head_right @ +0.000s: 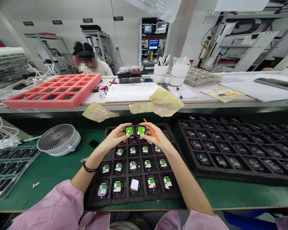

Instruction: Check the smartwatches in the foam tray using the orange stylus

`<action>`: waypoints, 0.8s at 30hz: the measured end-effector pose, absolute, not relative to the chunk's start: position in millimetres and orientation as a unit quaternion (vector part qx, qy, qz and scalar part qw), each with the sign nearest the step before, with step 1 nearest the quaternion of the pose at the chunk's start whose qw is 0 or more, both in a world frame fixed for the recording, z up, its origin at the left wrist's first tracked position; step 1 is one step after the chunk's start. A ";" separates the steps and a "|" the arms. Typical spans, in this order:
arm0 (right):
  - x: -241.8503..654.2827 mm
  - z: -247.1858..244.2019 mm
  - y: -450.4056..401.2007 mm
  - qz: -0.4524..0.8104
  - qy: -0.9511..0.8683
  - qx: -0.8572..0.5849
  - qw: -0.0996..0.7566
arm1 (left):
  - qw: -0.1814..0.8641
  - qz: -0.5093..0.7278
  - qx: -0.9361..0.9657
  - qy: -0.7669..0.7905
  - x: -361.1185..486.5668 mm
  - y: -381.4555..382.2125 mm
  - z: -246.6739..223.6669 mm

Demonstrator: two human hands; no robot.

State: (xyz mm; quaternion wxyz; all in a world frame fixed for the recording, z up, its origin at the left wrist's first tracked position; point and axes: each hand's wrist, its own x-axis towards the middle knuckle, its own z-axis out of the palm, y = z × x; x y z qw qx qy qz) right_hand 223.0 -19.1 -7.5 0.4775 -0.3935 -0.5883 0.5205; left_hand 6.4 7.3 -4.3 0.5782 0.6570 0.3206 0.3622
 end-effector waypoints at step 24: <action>216.2 -3.6 -21.7 0.512 -0.543 -0.436 0.503 | 0.548 0.367 0.665 0.350 6.9 6.5 -3.6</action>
